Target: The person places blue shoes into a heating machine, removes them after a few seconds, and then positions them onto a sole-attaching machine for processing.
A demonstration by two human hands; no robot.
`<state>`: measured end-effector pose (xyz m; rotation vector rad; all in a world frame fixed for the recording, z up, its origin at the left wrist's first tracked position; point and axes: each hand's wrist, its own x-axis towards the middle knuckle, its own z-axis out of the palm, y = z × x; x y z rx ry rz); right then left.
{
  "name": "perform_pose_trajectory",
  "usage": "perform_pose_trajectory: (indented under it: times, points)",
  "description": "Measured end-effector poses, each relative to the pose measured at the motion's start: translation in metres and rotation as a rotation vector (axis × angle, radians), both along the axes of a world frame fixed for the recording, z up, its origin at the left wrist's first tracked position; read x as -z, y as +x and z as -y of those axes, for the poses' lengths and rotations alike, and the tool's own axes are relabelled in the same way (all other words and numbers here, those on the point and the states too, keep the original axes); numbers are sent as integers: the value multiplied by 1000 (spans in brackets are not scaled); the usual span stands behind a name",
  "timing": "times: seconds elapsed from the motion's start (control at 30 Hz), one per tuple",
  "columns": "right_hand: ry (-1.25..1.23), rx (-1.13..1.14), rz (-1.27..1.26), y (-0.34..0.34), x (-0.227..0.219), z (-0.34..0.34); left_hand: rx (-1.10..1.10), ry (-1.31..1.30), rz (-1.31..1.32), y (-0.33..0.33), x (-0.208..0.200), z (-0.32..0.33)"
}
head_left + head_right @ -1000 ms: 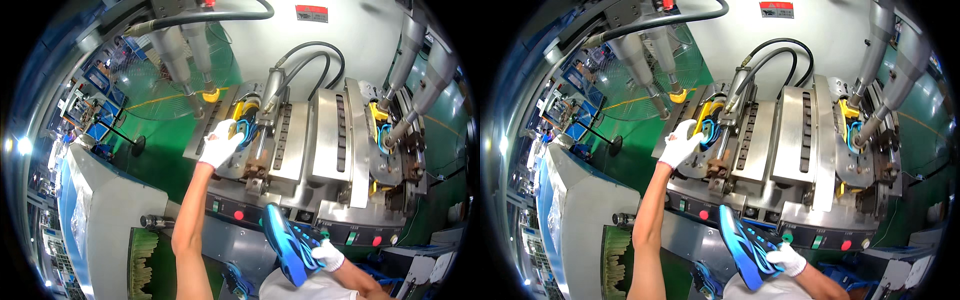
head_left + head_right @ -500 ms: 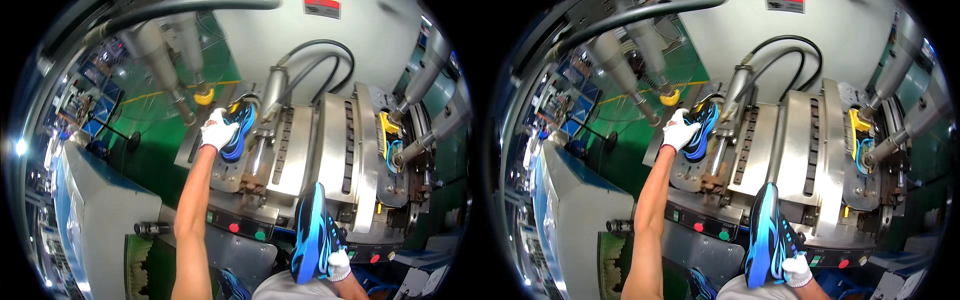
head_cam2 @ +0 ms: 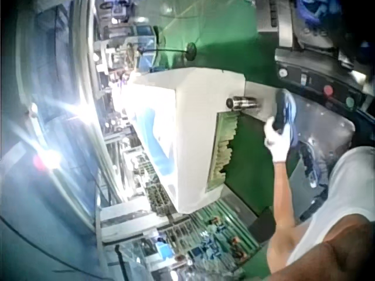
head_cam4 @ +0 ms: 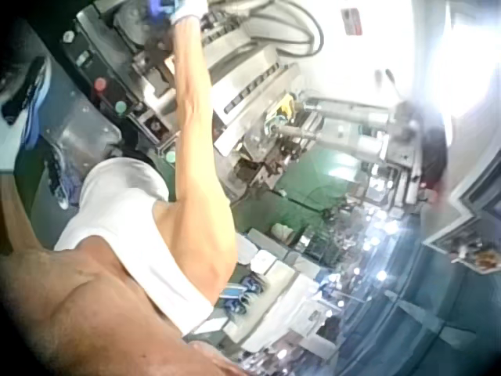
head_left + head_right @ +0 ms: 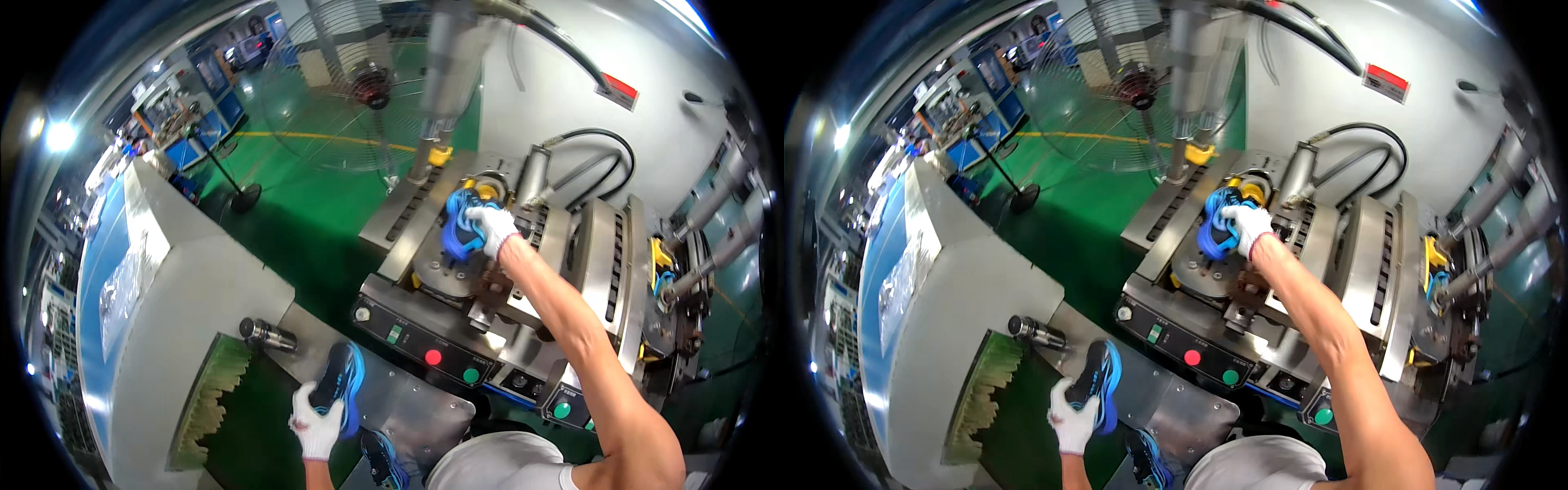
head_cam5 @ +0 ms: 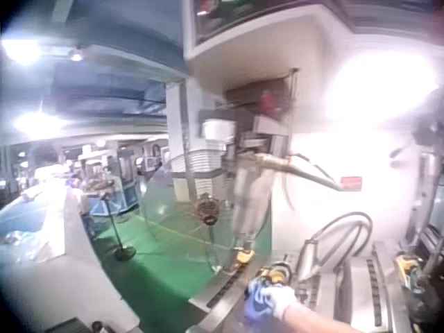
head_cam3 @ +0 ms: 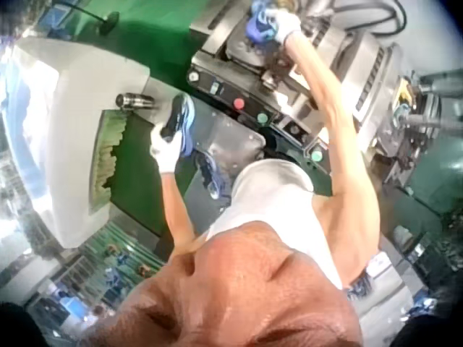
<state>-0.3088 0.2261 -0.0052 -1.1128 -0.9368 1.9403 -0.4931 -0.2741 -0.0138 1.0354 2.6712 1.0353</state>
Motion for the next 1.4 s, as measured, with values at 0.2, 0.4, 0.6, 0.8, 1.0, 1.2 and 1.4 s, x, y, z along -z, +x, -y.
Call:
perform_pose_trajectory:
  times: [0.2,0.4,0.6,0.8,1.0,1.2,1.4]
  points:
    - [703,-134,1483,-2,125,-125,-373,-289,91,33,103,158]
    - [580,12,1487,-54,135,-113,-549,-498,135,130,163,246]
    - [1000,-428,1516,-3,141,-174,-901,-144,519,188,173,223]
    - [641,-300,783,44,93,-201,-862,-197,617,171,233,220]
    - [1445,-512,885,34,5,239,-769,3,629,198,223,255]
    - [1384,-1109,1780,92,114,346,-378,-227,731,157,176,242]
    - [1388,-882,1274,63,138,365,-57,-104,615,30,240,323]
